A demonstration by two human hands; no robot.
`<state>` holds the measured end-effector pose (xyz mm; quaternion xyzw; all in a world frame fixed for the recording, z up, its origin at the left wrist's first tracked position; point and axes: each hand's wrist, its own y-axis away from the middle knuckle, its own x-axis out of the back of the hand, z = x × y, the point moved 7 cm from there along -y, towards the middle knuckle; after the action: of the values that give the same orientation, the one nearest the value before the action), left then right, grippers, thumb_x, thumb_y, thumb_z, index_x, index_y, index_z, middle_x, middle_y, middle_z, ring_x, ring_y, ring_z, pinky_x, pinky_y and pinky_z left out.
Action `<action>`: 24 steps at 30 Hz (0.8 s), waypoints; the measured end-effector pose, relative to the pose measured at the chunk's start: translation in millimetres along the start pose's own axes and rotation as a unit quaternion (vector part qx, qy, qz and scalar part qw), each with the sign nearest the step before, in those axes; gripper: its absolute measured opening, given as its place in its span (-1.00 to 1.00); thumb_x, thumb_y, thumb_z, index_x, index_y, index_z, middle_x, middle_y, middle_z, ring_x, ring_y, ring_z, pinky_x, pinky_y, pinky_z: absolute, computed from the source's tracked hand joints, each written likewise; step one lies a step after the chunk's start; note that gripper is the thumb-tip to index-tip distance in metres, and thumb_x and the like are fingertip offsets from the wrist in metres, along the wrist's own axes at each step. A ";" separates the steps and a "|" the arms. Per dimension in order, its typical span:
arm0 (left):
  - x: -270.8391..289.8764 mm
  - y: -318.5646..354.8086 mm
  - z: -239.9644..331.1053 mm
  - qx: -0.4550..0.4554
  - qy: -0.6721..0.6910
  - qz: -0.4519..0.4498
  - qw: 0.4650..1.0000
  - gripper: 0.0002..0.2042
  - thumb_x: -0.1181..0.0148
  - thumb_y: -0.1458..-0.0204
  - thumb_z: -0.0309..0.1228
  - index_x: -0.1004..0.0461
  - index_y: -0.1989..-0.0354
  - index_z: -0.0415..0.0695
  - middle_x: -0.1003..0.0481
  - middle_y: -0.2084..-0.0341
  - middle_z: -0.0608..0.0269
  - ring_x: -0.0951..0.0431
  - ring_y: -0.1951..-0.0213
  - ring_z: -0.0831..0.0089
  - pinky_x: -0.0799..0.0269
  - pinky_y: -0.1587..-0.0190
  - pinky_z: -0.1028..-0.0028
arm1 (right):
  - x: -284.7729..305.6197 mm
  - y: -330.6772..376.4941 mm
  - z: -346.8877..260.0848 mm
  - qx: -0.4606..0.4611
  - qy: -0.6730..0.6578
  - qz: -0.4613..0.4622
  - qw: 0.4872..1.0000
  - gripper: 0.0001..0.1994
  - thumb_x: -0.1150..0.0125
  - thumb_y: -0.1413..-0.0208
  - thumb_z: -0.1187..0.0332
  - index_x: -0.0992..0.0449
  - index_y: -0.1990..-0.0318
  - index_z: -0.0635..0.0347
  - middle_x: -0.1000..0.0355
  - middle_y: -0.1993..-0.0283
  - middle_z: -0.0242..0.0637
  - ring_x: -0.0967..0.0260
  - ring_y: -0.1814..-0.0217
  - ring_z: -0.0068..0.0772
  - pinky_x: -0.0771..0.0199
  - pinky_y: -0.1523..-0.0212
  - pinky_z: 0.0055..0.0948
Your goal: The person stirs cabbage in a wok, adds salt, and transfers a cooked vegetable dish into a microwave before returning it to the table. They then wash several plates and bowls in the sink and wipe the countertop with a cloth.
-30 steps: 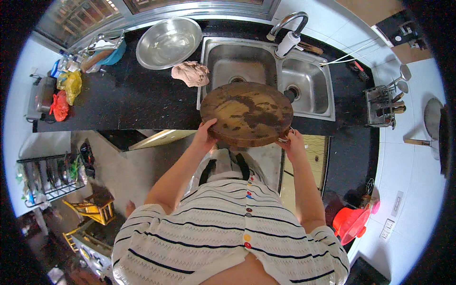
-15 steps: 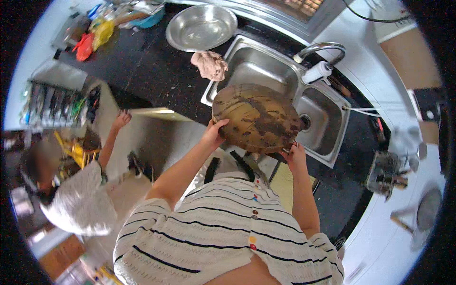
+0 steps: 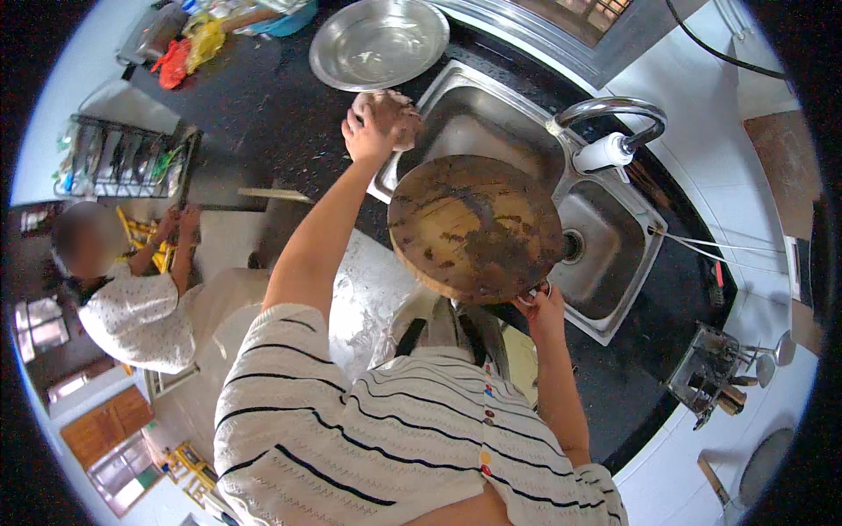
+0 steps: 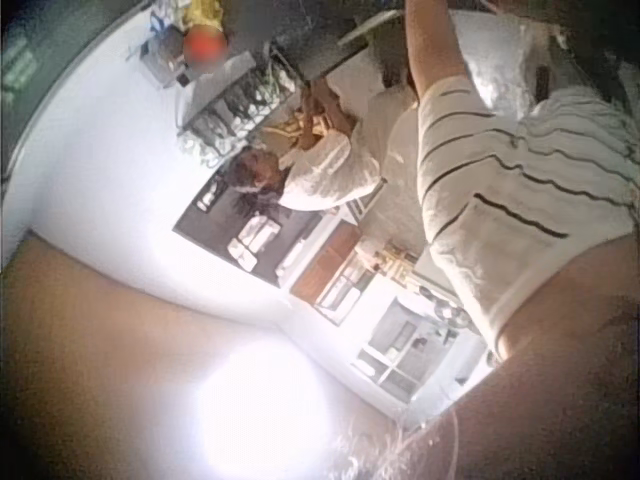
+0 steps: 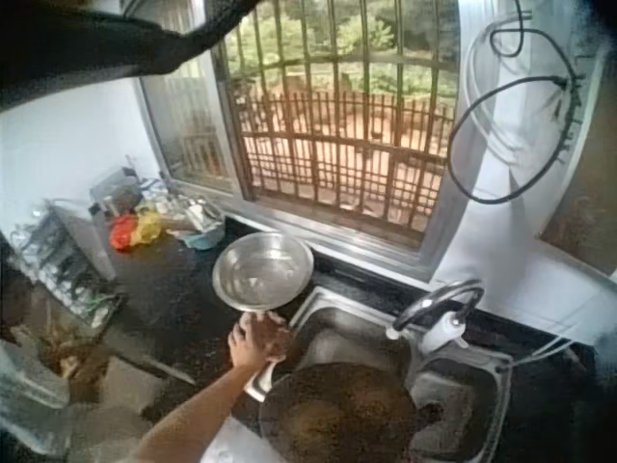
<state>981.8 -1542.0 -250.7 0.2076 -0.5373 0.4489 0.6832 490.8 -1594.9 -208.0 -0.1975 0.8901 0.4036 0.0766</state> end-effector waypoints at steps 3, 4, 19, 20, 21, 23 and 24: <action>-30.5 -24.3 25.8 0.104 -0.093 -0.104 0.985 0.06 -0.27 0.33 0.26 0.09 -0.37 0.12 0.07 -0.29 -0.18 0.09 -0.31 -0.12 0.08 -0.29 0.05 | 12.3 -0.2 11.0 -0.006 -0.029 0.047 0.998 -0.69 0.10 0.01 0.62 -0.24 0.06 0.18 -0.35 0.13 -0.26 -0.44 0.19 -0.31 -0.57 0.09 -0.02; -29.0 -27.0 33.0 0.129 -0.126 -0.076 0.981 0.01 -0.30 0.37 0.24 -0.04 -0.33 0.11 -0.03 -0.26 -0.08 -0.02 -0.25 -0.12 0.00 -0.26 0.08 | 19.3 1.1 16.8 -0.008 -0.036 0.058 0.998 -0.69 0.10 0.01 0.63 -0.25 0.07 0.19 -0.35 0.15 -0.28 -0.44 0.20 -0.32 -0.57 0.09 -0.02; 91.7 117.8 184.3 -0.278 0.314 -0.394 0.818 -0.78 -0.18 0.06 -0.41 -0.41 0.23 -0.16 -0.45 0.23 0.04 -0.45 0.16 0.05 -0.38 0.13 0.24 | 20.4 -4.6 33.0 0.017 -0.014 0.049 0.999 -0.75 0.18 0.06 0.69 -0.20 0.22 0.18 -0.26 0.16 -0.28 -0.39 0.11 -0.30 -0.52 0.00 0.00; 92.5 141.3 203.0 -0.329 0.291 -0.398 0.805 -0.76 -0.19 0.06 -0.39 -0.42 0.20 -0.13 -0.44 0.16 0.05 -0.44 0.11 0.07 -0.37 0.10 0.23 | 14.3 -1.2 28.0 0.010 -0.027 0.052 0.998 -0.75 0.17 0.05 0.68 -0.20 0.20 0.19 -0.26 0.16 -0.27 -0.39 0.11 -0.31 -0.53 0.01 -0.05; 87.1 169.8 217.6 -0.363 0.302 -0.374 0.798 -0.72 -0.19 0.06 -0.34 -0.43 0.15 -0.08 -0.41 0.09 0.10 -0.41 0.05 0.09 -0.32 0.05 0.17 | 10.0 0.6 25.8 0.003 -0.038 0.052 0.998 -0.75 0.17 0.03 0.67 -0.21 0.18 0.19 -0.27 0.15 -0.26 -0.39 0.11 -0.32 -0.54 0.02 -0.09; 88.9 216.1 245.1 -0.436 0.268 -0.298 0.806 -0.67 -0.19 0.06 -0.24 -0.44 0.07 0.03 -0.38 0.00 0.20 -0.36 -0.02 0.14 -0.25 0.00 0.10 | 15.6 -0.4 28.4 0.011 -0.001 0.060 0.998 -0.73 0.16 0.02 0.65 -0.22 0.13 0.19 -0.27 0.13 -0.25 -0.39 0.11 -0.33 -0.53 0.04 -0.18; 98.3 232.5 256.1 -0.470 0.220 -0.241 0.820 -0.65 -0.17 0.05 -0.21 -0.43 0.04 0.09 -0.37 -0.02 0.24 -0.34 -0.04 0.17 -0.23 -0.01 0.08 | 16.7 -2.1 27.9 0.015 0.018 0.064 0.998 -0.71 0.15 0.01 0.64 -0.22 0.10 0.19 -0.27 0.11 -0.24 -0.38 0.11 -0.34 -0.53 0.04 -0.22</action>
<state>649.1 -1581.0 -120.2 -0.1206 -0.4511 -0.0037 0.8843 475.9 -1580.1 -232.9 -0.1464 0.9081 0.3904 0.0382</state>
